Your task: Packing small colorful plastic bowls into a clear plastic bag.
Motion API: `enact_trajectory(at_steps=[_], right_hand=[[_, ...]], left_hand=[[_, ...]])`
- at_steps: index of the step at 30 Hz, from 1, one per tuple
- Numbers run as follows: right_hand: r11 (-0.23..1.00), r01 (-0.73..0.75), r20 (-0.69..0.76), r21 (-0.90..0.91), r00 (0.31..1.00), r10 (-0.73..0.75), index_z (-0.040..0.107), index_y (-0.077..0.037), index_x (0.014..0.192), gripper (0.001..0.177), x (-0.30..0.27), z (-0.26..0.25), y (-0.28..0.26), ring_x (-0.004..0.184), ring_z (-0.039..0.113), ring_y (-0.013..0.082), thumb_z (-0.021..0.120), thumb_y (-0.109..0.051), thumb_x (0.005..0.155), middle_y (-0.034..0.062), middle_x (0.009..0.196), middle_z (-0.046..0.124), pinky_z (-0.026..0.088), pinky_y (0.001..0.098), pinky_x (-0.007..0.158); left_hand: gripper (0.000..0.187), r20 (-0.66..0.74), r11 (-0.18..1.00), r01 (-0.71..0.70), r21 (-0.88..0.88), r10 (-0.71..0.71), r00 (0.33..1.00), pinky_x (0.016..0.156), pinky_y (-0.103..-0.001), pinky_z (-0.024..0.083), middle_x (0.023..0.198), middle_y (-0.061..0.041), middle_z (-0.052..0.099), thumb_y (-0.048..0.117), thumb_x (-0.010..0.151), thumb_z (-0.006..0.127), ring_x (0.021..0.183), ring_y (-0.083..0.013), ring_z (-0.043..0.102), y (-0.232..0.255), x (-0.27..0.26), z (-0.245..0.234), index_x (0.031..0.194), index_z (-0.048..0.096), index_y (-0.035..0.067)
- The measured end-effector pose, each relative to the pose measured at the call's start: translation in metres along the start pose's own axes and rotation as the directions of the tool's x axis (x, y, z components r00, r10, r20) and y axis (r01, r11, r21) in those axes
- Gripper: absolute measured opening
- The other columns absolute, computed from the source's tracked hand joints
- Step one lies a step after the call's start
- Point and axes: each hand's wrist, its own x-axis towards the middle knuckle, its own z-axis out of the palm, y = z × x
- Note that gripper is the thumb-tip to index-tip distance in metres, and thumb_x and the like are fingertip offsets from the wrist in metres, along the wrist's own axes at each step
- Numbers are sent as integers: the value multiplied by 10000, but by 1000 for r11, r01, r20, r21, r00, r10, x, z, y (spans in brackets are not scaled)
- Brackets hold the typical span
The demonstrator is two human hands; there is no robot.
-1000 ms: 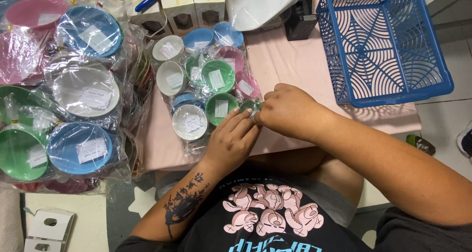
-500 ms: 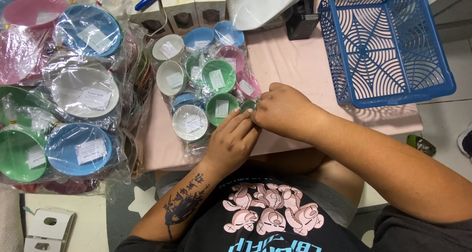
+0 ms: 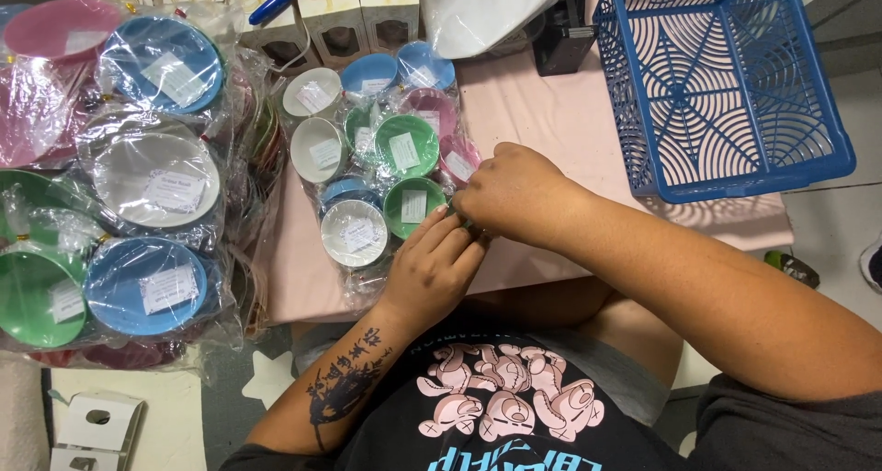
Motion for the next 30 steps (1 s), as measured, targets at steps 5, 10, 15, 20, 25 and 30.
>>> enact_trajectory(at_steps=[5, 10, 15, 20, 25, 30], right_hand=[[998, -26, 67, 53, 997, 23, 811, -215, 938, 206, 10, 9, 15, 752, 775, 250, 855, -252, 741, 49, 751, 785, 522, 385, 723], [997, -25, 61, 70, 998, 21, 803, -264, 961, 338, 15, 29, 22, 781, 774, 260, 917, -395, 671, 26, 778, 785, 541, 401, 736], [996, -87, -287, 21, 954, 89, 745, -247, 1059, 466, 0, 44, 26, 781, 764, 217, 939, -329, 643, -6, 769, 760, 585, 369, 704], [970, -87, -472, 229, 861, 189, 660, -202, 970, 103, -34, 22, 22, 768, 687, 206, 753, -202, 926, -26, 802, 651, 540, 326, 656], [918, -44, -521, 394, 812, 262, 705, -205, 964, 73, -66, 38, -8, 850, 669, 185, 674, -142, 985, -38, 938, 658, 546, 320, 693], [868, -113, -530, 484, 751, 393, 747, -201, 1154, 264, -79, 81, -33, 845, 643, 202, 629, -63, 962, 2, 1001, 631, 551, 345, 707]], left_hand=[[55, -3, 1000, 10, -8, -10, 1000, 1073, -409, 565, 887, -28, 689, 176, 989, 754, 1069, -223, 751, 0, -3, 5, 954, 744, 135], [50, -2, 1000, 12, -14, -12, 1000, 1079, -412, 558, 901, -30, 693, 175, 995, 746, 1076, -226, 750, -1, -5, 8, 972, 735, 132], [34, 17, 999, 12, -34, -11, 1000, 1082, -419, 555, 943, -45, 718, 156, 990, 749, 1102, -237, 749, -2, -9, 10, 1006, 745, 126], [49, 22, 999, 9, -45, -8, 1000, 1081, -430, 556, 937, -55, 731, 155, 970, 767, 1092, -248, 756, -2, -10, 11, 1010, 764, 126], [60, 25, 999, 0, -35, 1, 1000, 1086, -431, 553, 947, -55, 737, 169, 980, 752, 1095, -248, 758, -3, -10, 12, 1026, 766, 133], [70, 43, 999, -1, -47, 3, 999, 1087, -447, 548, 949, -66, 753, 164, 964, 767, 1096, -267, 762, -3, -14, 15, 1023, 785, 131]])
